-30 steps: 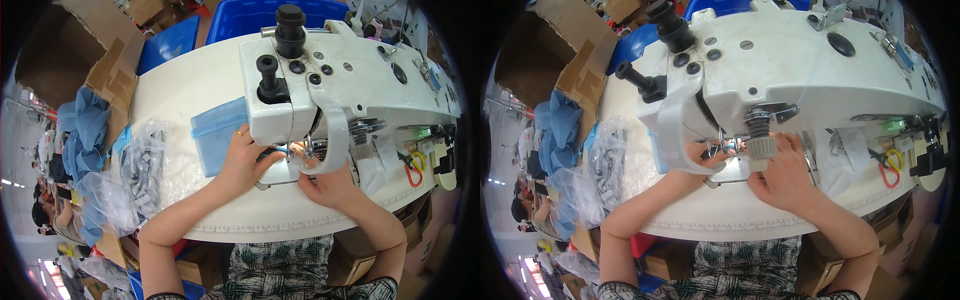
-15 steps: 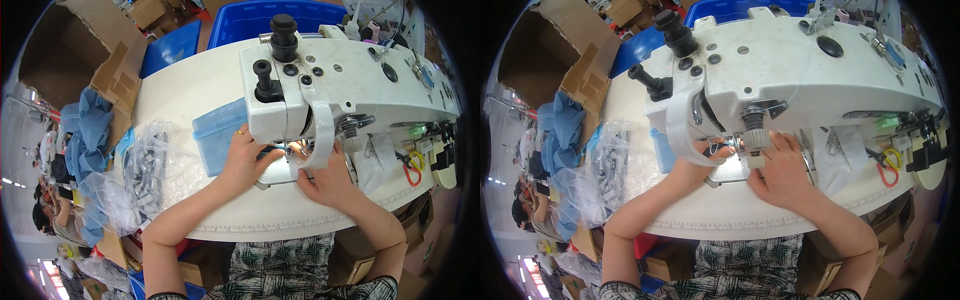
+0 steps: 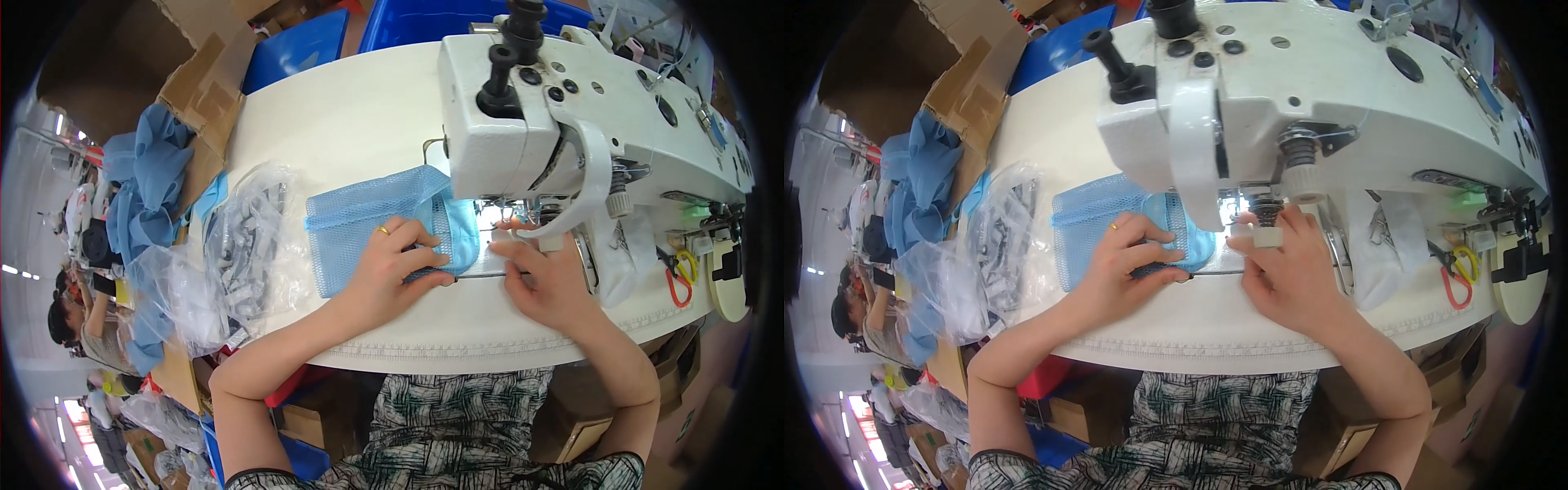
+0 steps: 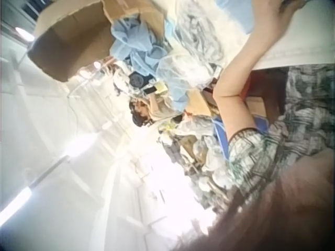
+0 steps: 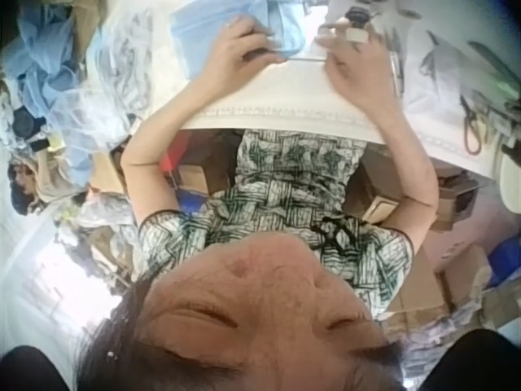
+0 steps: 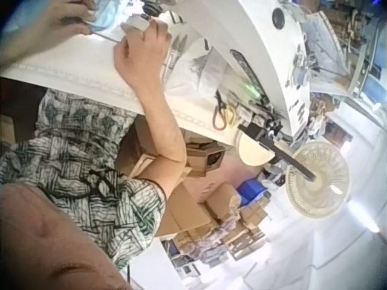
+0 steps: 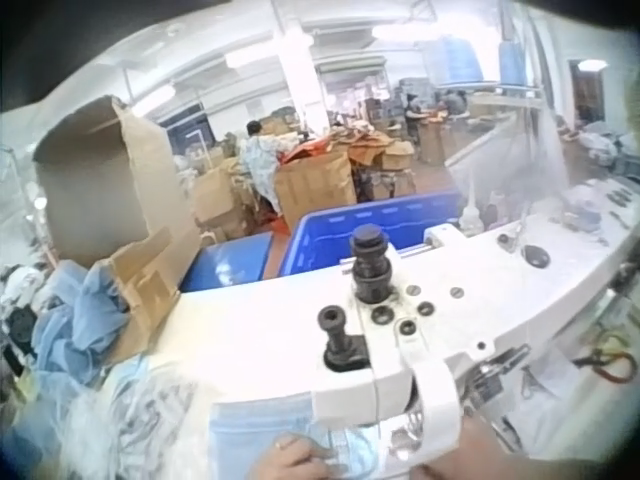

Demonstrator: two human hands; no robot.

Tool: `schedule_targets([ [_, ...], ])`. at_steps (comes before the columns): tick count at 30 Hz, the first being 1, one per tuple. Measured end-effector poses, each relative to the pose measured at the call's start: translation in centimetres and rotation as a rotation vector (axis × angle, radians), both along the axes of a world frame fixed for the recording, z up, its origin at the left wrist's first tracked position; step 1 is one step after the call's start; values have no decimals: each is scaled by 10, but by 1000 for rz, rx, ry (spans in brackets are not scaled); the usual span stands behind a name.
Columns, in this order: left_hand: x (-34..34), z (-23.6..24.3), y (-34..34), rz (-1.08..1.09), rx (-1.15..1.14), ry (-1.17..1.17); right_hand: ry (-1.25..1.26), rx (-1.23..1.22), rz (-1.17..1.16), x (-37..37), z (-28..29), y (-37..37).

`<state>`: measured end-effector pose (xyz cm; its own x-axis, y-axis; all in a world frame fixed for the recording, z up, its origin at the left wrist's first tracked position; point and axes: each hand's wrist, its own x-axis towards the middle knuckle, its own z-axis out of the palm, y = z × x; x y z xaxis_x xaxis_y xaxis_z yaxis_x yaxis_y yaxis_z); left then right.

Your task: Sewing a blue mesh fabric component using an industrial sewing machine in a workshop.

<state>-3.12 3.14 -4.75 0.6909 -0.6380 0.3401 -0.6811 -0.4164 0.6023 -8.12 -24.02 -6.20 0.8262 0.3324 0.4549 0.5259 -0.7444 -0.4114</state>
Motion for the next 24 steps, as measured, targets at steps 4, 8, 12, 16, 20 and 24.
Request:
schedule_targets([
  [4, -5, 3, 10, 10, 23, 24, 28, 16, 25, 0, 2, 1],
  [8, -6, 8, 19, -20, 64, 38, 6, 13, 31, -1, 6, 0],
  [12, -11, 8, 29, -86, -42, -68, 182, 182, 46, -4, 4, 1],
  [16, -23, 8, 33, -88, -120, -55, 330, 230, -4, -5, 23, 23],
  [20, -47, 11, 24, -34, -132, 288, 345, 240, 47, -1, 31, 46],
  [24, -50, 25, 10, 149, -253, 353, 188, 86, 43, -7, 10, 53],
])
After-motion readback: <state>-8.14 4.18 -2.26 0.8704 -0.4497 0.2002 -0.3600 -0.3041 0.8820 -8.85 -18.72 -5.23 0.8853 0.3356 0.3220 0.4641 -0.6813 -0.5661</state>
